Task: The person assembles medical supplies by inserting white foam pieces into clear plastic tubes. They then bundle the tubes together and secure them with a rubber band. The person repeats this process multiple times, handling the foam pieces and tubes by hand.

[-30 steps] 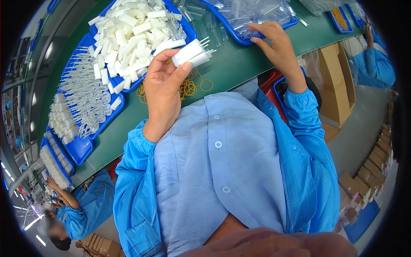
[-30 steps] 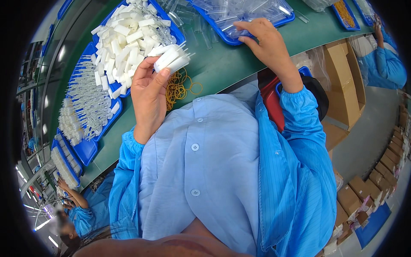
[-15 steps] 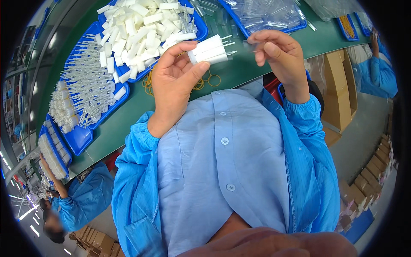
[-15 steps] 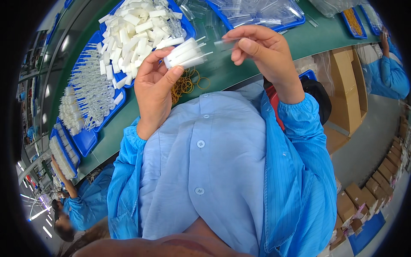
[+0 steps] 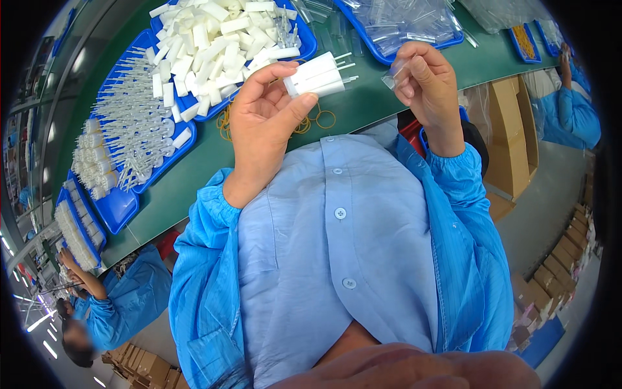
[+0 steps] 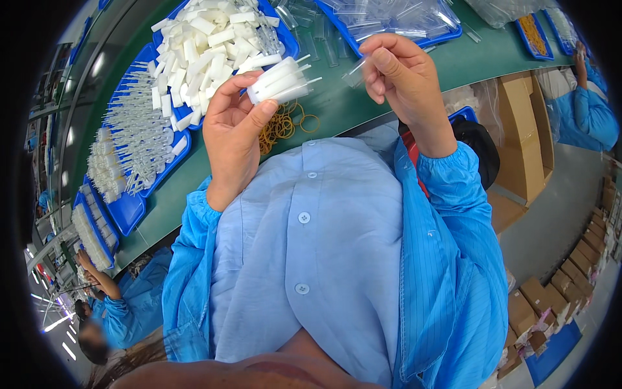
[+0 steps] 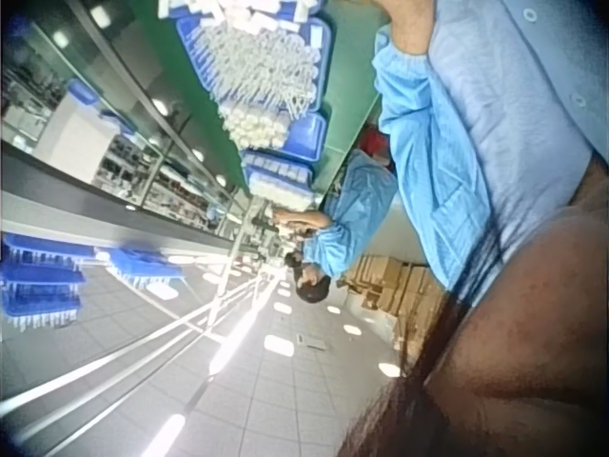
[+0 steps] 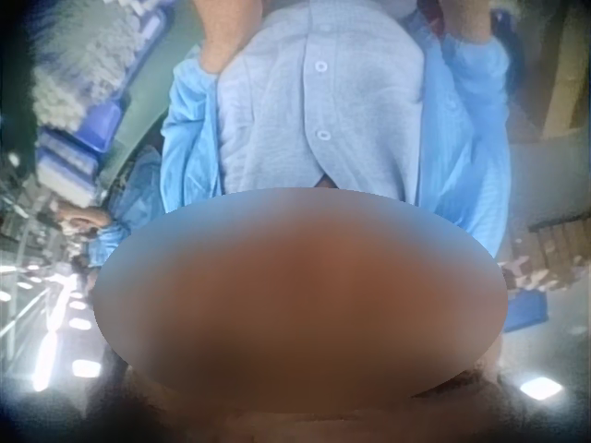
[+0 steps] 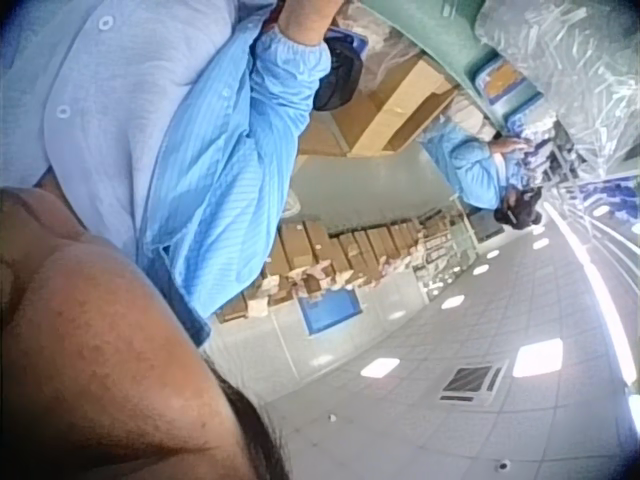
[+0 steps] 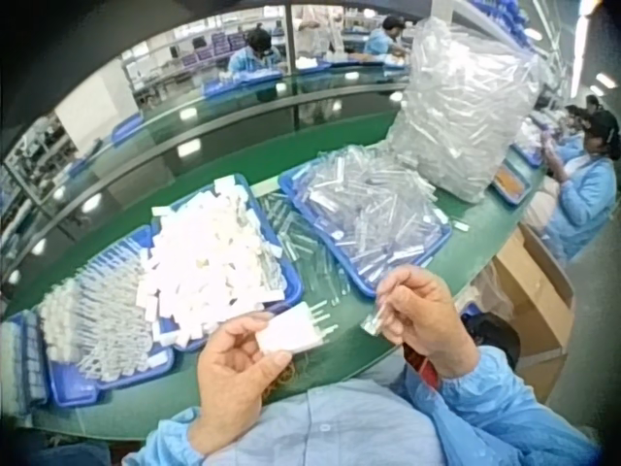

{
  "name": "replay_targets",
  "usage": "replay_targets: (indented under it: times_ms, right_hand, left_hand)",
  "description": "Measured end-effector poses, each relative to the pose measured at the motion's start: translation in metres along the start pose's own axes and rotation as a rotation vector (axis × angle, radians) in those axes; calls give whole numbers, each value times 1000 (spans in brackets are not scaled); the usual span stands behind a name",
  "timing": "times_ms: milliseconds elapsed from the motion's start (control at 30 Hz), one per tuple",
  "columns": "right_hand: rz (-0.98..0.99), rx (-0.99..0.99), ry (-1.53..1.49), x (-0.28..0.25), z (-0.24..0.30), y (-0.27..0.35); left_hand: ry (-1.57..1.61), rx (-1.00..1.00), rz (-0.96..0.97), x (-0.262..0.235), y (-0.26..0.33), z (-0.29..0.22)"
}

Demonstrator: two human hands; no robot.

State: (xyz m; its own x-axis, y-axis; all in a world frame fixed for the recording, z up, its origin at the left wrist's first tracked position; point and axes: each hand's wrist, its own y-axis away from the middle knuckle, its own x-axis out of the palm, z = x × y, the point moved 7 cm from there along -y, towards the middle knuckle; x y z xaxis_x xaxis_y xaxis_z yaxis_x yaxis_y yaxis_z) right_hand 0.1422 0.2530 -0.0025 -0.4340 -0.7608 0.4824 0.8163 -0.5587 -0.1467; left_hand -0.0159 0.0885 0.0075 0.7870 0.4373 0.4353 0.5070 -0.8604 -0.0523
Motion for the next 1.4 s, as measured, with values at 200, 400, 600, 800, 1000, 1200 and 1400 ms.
replay_targets:
  times_ms: [200, 400, 600, 800, 1000, 1200, 1400]
  right_hand:
    - [65, -106, -3, 7, 4, 1]
    - [-71, -13, 8, 4, 1, 2]
    - [-183, -118, 267, 6, 11, 5]
    - [-138, -64, 281, 22, 5, 0]
    - [-115, 2, 323, 31, 0, -2]
    - [-128, 20, 327, 34, -2, -4]
    - [-100, 1, 420, 43, 0, -3]
  left_hand:
    - [8, 5, 3, 0, 1, -1]
    - [13, 1, 1, 0, 1, -1]
    - [-17, 25, 23, 0, 0, 2]
    - [-85, 102, 36, -1, -2, 2]
    - [-119, 167, 19, 0, -1, -1]
    - [-231, 188, 57, 4, 0, -8]
    - [-302, 177, 39, 1, -2, -7]
